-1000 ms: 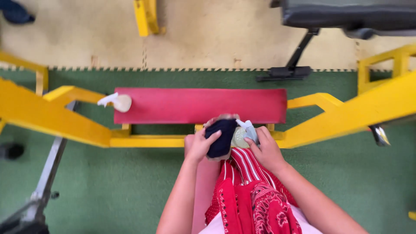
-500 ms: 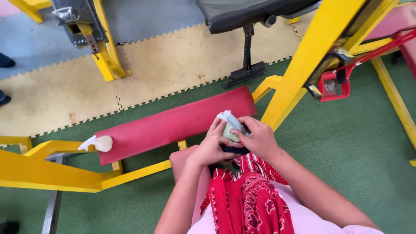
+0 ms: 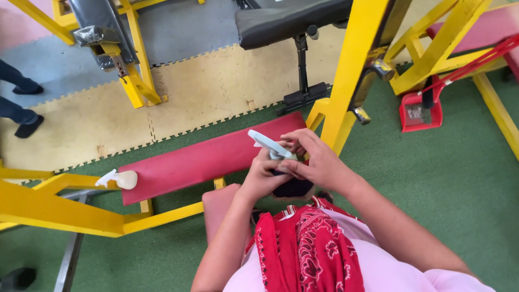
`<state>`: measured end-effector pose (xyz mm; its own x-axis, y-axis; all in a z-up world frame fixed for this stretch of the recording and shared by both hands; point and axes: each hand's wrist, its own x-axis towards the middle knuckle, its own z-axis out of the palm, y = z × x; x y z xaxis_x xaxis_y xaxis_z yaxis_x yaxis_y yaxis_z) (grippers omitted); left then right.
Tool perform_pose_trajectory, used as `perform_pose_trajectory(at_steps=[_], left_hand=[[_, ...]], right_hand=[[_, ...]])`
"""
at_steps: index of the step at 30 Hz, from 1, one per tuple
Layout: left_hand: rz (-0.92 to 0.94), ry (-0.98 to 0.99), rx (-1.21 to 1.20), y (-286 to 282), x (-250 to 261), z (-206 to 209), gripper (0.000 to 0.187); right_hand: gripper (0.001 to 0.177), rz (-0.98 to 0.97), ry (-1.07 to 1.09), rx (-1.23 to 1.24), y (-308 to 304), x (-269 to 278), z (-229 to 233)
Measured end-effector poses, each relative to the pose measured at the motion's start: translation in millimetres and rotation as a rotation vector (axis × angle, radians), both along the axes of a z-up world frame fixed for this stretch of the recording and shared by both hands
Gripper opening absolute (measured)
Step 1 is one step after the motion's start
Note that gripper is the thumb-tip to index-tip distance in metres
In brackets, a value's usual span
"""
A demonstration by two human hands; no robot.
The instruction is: The recorder is spraying and wiping down several pieces of gym equipment and benches with a cleaning solution and a cloth.
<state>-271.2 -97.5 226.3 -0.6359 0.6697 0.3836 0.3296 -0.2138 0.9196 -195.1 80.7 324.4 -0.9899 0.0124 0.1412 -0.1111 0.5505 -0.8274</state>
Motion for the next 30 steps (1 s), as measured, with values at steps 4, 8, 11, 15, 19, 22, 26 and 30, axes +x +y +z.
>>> perform_pose_trajectory(at_steps=[4,8,11,15,19,22,26,30], left_hand=[[0.077,-0.129,-0.046,37.4,10.0,-8.2,0.041],[-0.012,-0.103,0.056,78.5,23.7,12.5,0.024],[0.015,0.009,-0.087,111.7,38.8,32.1,0.036],[0.059,0.233,-0.285,159.4,57.1,45.7,0.048],[-0.005,0.232,-0.219,195.2,69.8,54.7,0.05],[-0.011,0.055,-0.142,214.8,82.0,49.9,0.046],[-0.082,-0.026,-0.023,233.0,85.5,53.0,0.03],[-0.196,-0.231,0.099,244.1,76.5,38.9,0.026]], right_hand=[[0.071,0.13,-0.02,-0.026,52.9,11.9,7.4],[0.074,0.145,-0.128,-0.048,101.9,41.0,-13.0],[0.07,0.083,-0.237,-0.229,142.8,59.5,-21.1],[0.064,0.014,-0.364,-0.425,200.9,82.4,-31.1],[0.051,-0.059,-0.481,-0.402,246.8,106.3,-49.5],[0.04,-0.071,-0.437,-0.569,268.7,132.7,-64.4],[0.035,-0.136,-0.324,-0.8,285.1,157.2,-83.6],[0.043,-0.235,-0.264,-0.934,287.5,174.6,-82.5]])
